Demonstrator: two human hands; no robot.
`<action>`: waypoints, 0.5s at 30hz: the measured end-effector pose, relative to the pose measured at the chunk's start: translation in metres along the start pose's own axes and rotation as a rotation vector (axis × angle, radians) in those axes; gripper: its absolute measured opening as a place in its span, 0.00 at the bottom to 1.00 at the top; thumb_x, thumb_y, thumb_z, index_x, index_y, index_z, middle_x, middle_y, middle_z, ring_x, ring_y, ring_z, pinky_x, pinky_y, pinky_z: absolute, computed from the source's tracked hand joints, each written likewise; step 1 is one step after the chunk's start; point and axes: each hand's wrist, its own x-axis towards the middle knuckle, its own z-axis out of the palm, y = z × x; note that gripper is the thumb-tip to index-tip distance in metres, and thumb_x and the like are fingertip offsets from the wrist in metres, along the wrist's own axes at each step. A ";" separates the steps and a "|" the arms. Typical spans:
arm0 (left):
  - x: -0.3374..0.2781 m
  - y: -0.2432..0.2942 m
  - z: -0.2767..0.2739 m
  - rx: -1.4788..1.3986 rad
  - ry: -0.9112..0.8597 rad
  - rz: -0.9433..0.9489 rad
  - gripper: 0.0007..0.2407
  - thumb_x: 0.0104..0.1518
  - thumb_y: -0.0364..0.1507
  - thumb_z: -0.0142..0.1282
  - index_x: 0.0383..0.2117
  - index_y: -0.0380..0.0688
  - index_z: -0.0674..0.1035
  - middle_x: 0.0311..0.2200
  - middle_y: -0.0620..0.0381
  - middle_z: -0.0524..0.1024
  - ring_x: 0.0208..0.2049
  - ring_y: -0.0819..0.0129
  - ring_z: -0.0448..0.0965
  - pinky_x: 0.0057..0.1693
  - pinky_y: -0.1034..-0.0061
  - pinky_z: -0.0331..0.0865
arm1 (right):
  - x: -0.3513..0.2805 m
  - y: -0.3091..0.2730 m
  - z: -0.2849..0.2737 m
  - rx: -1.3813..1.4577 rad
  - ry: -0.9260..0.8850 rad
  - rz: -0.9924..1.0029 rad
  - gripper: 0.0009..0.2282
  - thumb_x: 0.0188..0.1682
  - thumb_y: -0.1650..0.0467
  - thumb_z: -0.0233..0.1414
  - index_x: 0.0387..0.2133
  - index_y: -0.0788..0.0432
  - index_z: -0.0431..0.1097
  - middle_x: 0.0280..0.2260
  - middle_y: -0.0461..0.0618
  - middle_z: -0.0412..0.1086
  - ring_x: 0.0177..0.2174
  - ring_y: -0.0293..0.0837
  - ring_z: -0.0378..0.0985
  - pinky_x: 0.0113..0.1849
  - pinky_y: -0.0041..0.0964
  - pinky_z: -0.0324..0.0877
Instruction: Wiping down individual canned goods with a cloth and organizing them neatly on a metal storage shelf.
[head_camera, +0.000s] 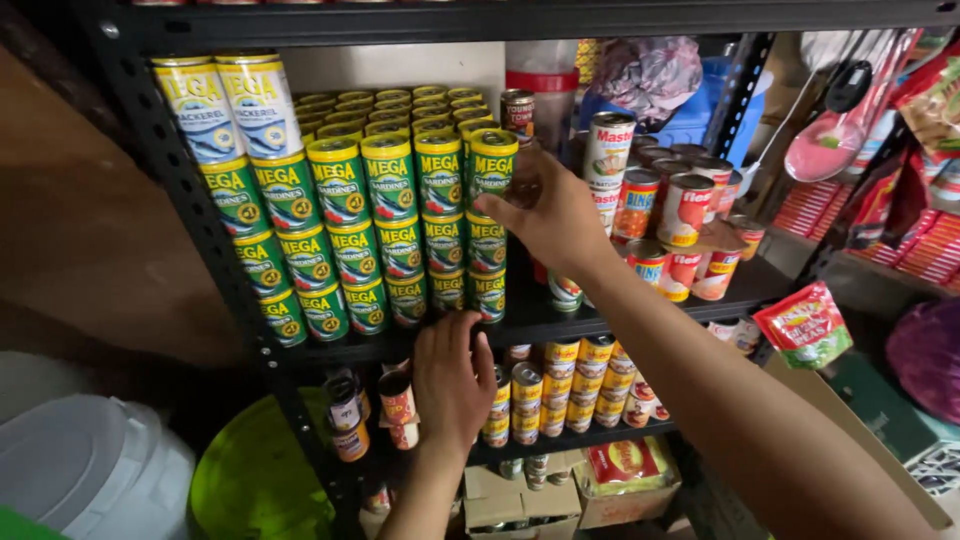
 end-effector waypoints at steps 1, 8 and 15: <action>0.001 0.004 -0.005 0.004 0.002 0.001 0.09 0.61 0.31 0.48 0.44 0.52 0.77 0.34 0.56 0.75 0.34 0.55 0.77 0.45 0.62 0.70 | 0.000 0.001 -0.001 0.003 0.000 -0.003 0.21 0.36 0.52 0.67 0.35 0.48 0.73 0.29 0.45 0.77 0.37 0.51 0.83 0.40 0.48 0.74; 0.004 0.011 -0.017 -0.061 -0.108 -0.016 0.11 0.55 0.24 0.53 0.44 0.41 0.76 0.43 0.50 0.77 0.41 0.51 0.73 0.49 0.62 0.68 | 0.009 -0.005 -0.025 0.168 -0.150 -0.103 0.21 0.44 0.62 0.61 0.46 0.62 0.70 0.34 0.49 0.76 0.29 0.39 0.75 0.33 0.33 0.72; -0.002 0.001 -0.004 -0.071 -0.051 0.012 0.11 0.55 0.24 0.53 0.44 0.41 0.76 0.44 0.50 0.76 0.41 0.53 0.73 0.50 0.63 0.68 | 0.100 0.014 -0.042 0.212 0.115 -0.381 0.10 0.46 0.73 0.58 0.41 0.64 0.71 0.35 0.51 0.76 0.30 0.39 0.73 0.33 0.32 0.70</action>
